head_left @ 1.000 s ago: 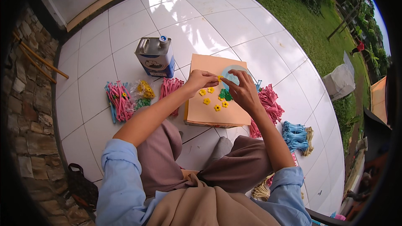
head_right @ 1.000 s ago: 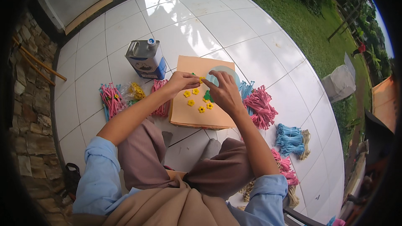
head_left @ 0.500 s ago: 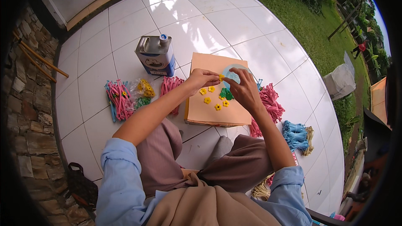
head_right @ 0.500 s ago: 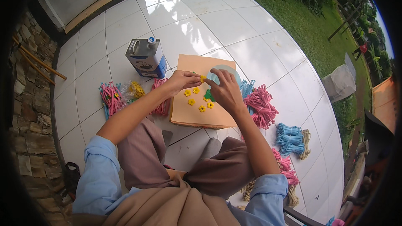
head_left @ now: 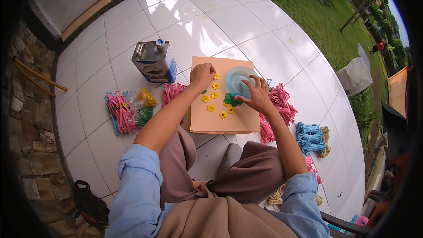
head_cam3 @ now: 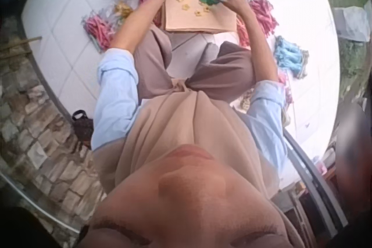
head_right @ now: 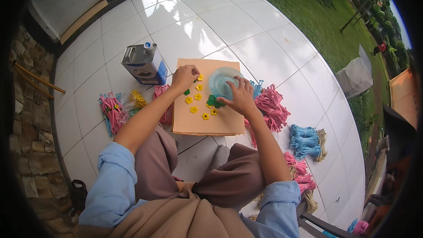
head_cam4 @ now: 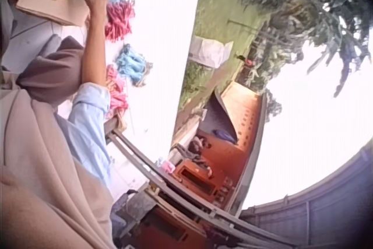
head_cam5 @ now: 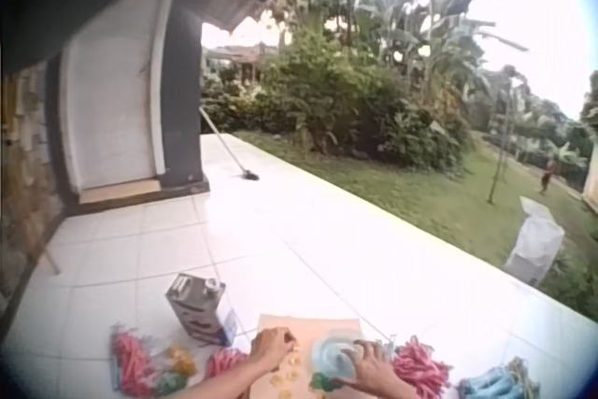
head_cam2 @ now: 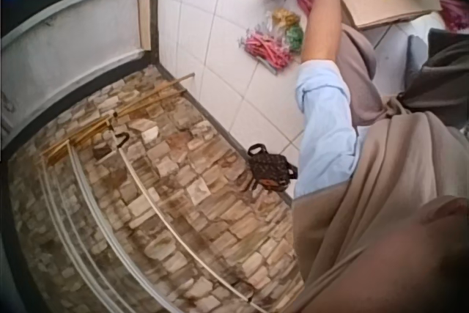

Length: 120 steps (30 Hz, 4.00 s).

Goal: The person organizes small yellow and green decorative shoe components on a cardboard surface, picks them up, and handles a large metal container of adhesive.

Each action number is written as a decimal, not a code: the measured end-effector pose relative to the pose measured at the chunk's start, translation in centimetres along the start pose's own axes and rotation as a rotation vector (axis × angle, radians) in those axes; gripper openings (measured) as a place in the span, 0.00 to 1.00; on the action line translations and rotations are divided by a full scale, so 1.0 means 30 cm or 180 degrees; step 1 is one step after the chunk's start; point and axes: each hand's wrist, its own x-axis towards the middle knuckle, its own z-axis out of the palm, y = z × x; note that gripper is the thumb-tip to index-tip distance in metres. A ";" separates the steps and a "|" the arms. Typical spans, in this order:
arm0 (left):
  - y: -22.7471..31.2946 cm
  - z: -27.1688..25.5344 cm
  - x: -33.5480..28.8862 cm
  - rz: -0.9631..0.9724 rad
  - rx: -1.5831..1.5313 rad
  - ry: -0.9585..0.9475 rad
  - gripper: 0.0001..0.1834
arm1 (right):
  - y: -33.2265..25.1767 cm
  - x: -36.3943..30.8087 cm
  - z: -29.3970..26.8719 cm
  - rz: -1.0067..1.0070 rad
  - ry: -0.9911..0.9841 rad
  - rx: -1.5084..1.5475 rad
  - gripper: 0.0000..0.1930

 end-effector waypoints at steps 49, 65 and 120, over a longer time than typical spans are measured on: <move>0.113 -0.156 -0.133 -0.1069 -0.3486 -0.1397 0.14 | -0.182 0.016 -0.187 -0.0509 0.0986 0.1261 0.14; 0.144 -0.170 -0.133 -0.0923 -0.3860 -0.1477 0.12 | -0.213 0.031 -0.182 -0.1243 0.1563 -0.0140 0.20; -0.033 -0.142 -0.169 0.0343 0.0840 -0.1651 0.07 | -0.021 0.051 0.033 -0.0114 -0.0096 -0.0389 0.41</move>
